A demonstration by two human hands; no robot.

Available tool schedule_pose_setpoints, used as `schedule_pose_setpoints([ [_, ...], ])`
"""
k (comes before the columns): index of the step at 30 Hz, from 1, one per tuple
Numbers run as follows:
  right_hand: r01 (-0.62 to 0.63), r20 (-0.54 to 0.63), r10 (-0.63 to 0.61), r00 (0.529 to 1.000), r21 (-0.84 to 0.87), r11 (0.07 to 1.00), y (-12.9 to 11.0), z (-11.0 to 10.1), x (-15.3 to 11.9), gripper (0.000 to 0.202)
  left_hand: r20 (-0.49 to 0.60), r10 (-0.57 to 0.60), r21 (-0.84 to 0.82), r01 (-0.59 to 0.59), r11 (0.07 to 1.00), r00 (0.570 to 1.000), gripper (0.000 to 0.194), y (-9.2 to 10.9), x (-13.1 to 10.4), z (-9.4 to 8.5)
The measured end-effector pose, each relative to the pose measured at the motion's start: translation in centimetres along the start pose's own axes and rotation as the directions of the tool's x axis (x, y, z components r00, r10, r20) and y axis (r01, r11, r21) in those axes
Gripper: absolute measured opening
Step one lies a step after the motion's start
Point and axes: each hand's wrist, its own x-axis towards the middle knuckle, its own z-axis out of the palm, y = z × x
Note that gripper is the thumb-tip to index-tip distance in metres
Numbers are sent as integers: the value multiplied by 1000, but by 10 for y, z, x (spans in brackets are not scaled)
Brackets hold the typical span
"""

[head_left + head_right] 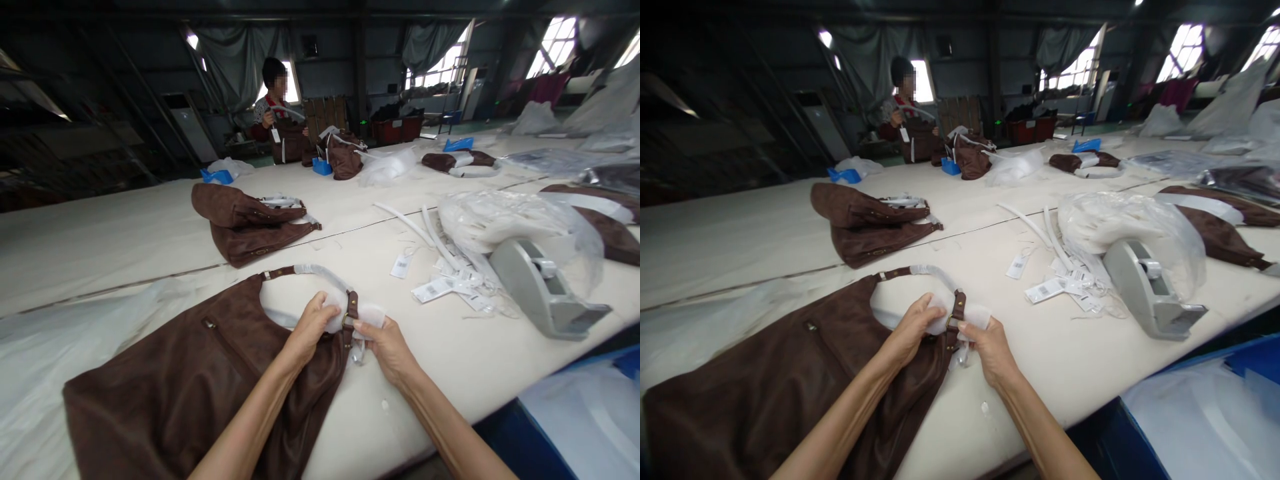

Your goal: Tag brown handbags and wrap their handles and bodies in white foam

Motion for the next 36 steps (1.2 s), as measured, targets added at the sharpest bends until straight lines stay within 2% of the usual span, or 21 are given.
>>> schedule_pose_setpoints([
  [5, -2, -13, 1, 1000, -64, 998, 0, -3, 0, 40, 107, -26, 34, 23, 999, 994, 31, 2, -1, 2],
  [8, 3, 16, -3, 1000, -48, 999, -4, -7, -10, 37, 85, -20, 37, 17, 999, 996, 30, -2, -1, 0],
  [12, -75, 131, 49, 990, 197, 978, -8, -17, -22, 28, 55, -16, 15, 15, 1000, 998, 31, -5, -1, -3],
  [15, -123, 91, 100, 991, 291, 949, -8, -18, -21, 21, 56, -38, 6, 38, 999, 998, 34, -6, -1, -5],
  [17, -95, 49, 86, 995, 228, 969, -7, -13, -17, 19, 60, -49, 2, 49, 999, 997, 35, -5, -2, -6],
  [20, -61, 59, 54, 997, 112, 992, -6, -4, -11, 27, 72, -63, 4, 63, 998, 995, 35, -5, -4, -7],
  [24, -62, 78, 54, 995, 98, 993, 1, 5, -8, 32, 92, -83, -9, 85, 996, 992, 35, -5, -7, -6],
  [26, -34, 70, 26, 997, 107, 994, 7, 9, -8, 32, 70, -79, -13, 80, 997, 994, 34, -5, -8, -3],
  [29, 14, -12, -12, 1000, 98, 995, 14, 19, -8, 34, 17, -46, 1, 45, 999, 999, 31, -6, -11, 0],
  [32, 26, -84, -19, 996, 76, 997, 20, 26, -8, 37, 33, -21, 10, 20, 1000, 999, 26, -4, -15, -3],
  [34, 27, -96, -21, 995, 57, 998, 22, 28, -8, 38, 27, -34, -44, 35, 998, 999, 24, -2, -16, -9],
  [36, 36, -98, -32, 995, 40, 999, 25, 28, -8, 40, -15, -104, -150, 101, 983, 994, 26, 0, -16, -16],
])
